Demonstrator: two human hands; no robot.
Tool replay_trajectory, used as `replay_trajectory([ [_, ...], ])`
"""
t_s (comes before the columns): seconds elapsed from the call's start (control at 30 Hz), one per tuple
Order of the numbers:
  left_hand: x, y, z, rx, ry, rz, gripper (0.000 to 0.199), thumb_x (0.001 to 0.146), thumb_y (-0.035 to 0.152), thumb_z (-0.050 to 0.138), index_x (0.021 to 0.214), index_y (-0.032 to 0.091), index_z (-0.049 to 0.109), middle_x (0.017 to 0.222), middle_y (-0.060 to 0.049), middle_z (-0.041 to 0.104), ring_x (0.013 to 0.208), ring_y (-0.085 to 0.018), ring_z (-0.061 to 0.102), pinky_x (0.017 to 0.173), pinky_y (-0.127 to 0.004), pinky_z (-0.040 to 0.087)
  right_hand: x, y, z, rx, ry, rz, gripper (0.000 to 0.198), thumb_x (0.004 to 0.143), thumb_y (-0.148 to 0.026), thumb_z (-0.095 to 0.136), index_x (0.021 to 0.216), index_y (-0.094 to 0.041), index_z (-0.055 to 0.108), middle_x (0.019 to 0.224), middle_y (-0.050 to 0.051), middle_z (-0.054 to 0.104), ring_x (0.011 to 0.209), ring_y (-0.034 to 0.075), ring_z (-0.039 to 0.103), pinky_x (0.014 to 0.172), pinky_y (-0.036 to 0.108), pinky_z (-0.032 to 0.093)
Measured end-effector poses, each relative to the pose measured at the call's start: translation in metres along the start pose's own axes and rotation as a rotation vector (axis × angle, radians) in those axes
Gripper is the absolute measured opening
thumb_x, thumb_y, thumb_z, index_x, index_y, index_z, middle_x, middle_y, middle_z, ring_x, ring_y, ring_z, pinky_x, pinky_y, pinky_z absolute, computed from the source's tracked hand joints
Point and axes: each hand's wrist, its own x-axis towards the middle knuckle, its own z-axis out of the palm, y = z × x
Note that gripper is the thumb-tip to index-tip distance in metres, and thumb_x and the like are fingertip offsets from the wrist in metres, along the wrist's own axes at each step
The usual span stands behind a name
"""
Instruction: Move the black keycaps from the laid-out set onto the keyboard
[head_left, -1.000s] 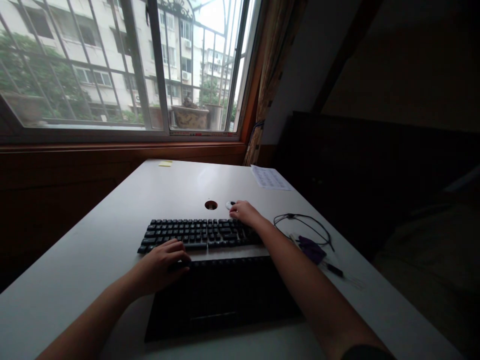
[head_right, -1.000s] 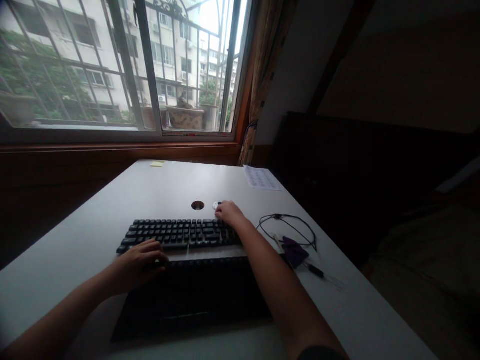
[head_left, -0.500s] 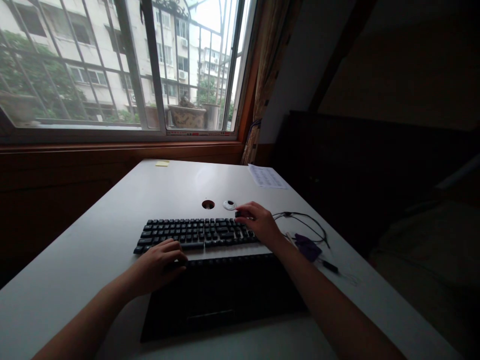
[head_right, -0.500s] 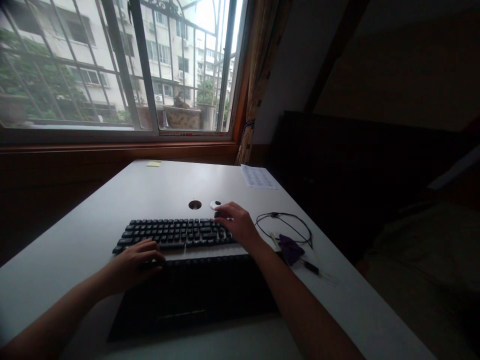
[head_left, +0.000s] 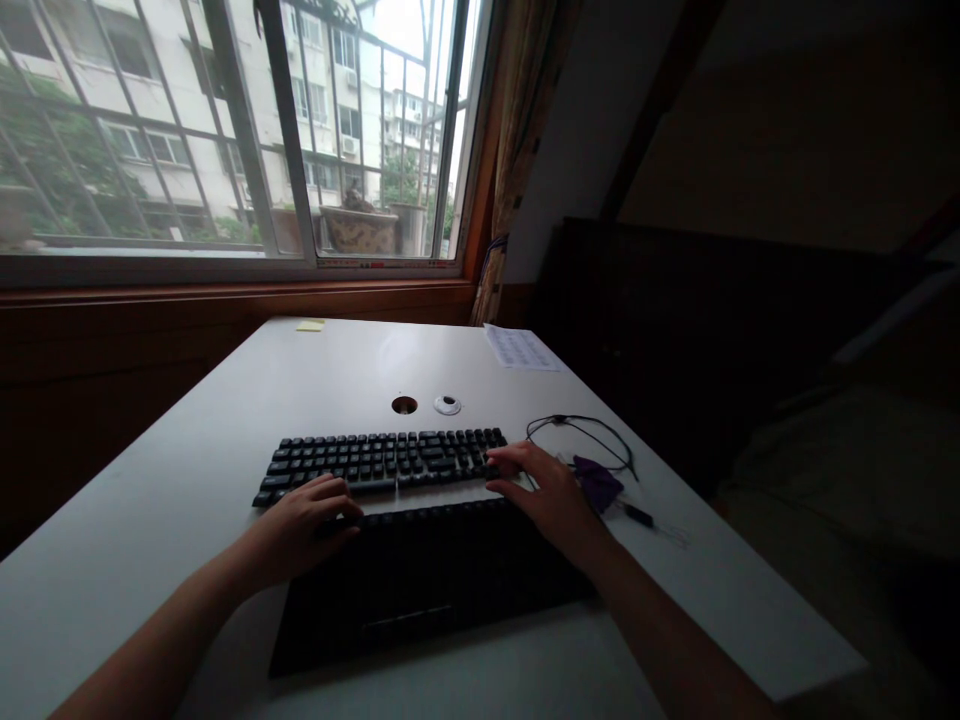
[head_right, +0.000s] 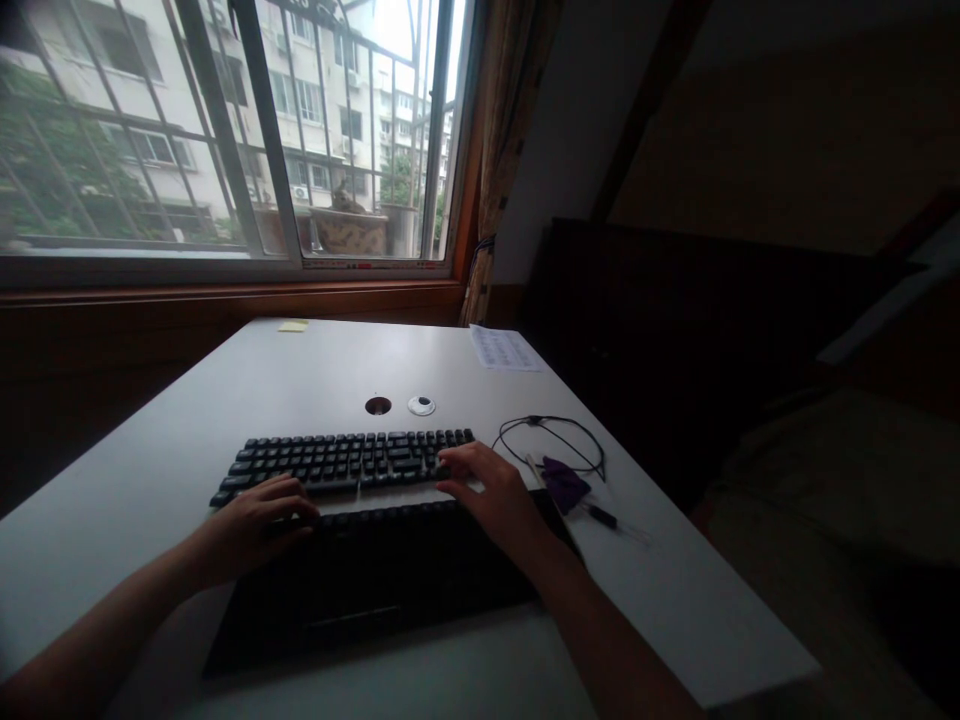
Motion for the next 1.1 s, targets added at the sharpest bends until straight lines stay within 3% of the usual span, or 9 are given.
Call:
replay_trajectory([
  [0.13, -0.001, -0.003, 0.001, 0.008, 0.003, 0.022, 0.012, 0.097, 0.022, 0.057, 0.102, 0.022, 0.068, 0.095, -0.006, 0.064, 0.089, -0.019, 0.059, 0.075, -0.03, 0.048, -0.014, 0.015, -0.009, -0.023, 0.009, 0.068, 0.015, 0.089, -0.03, 0.069, 0.103, -0.027, 0.069, 0.099, 0.003, 0.071, 0.086, 0.019, 0.069, 0.083, 0.035, 0.057],
  [0.37, 0.001, 0.0, 0.0, 0.001, 0.014, 0.013, 0.011, 0.096, 0.022, 0.059, 0.1, 0.022, 0.069, 0.094, -0.006, 0.064, 0.087, -0.019, 0.06, 0.075, -0.029, 0.05, -0.049, 0.075, -0.035, -0.042, -0.012, 0.274, 0.016, 0.087, -0.034, 0.067, 0.1, -0.028, 0.073, 0.105, 0.004, 0.073, 0.101, 0.025, 0.069, 0.092, 0.042, 0.055],
  [0.47, 0.001, 0.001, -0.001, 0.001, 0.027, 0.015, 0.011, 0.096, 0.022, 0.059, 0.1, 0.022, 0.07, 0.093, -0.006, 0.065, 0.087, -0.019, 0.06, 0.075, -0.029, 0.05, -0.059, 0.09, -0.039, -0.096, -0.029, 0.278, 0.016, 0.086, -0.035, 0.067, 0.098, -0.027, 0.075, 0.105, 0.005, 0.074, 0.105, 0.027, 0.068, 0.099, 0.045, 0.051],
  [1.1, 0.001, -0.001, -0.001, -0.004, 0.012, 0.022, 0.012, 0.096, 0.022, 0.058, 0.101, 0.022, 0.069, 0.094, -0.006, 0.065, 0.087, -0.019, 0.061, 0.075, -0.03, 0.05, -0.063, 0.093, -0.032, -0.129, -0.089, 0.216, 0.011, 0.087, -0.031, 0.067, 0.095, -0.029, 0.074, 0.1, 0.004, 0.076, 0.102, 0.026, 0.068, 0.098, 0.046, 0.049],
])
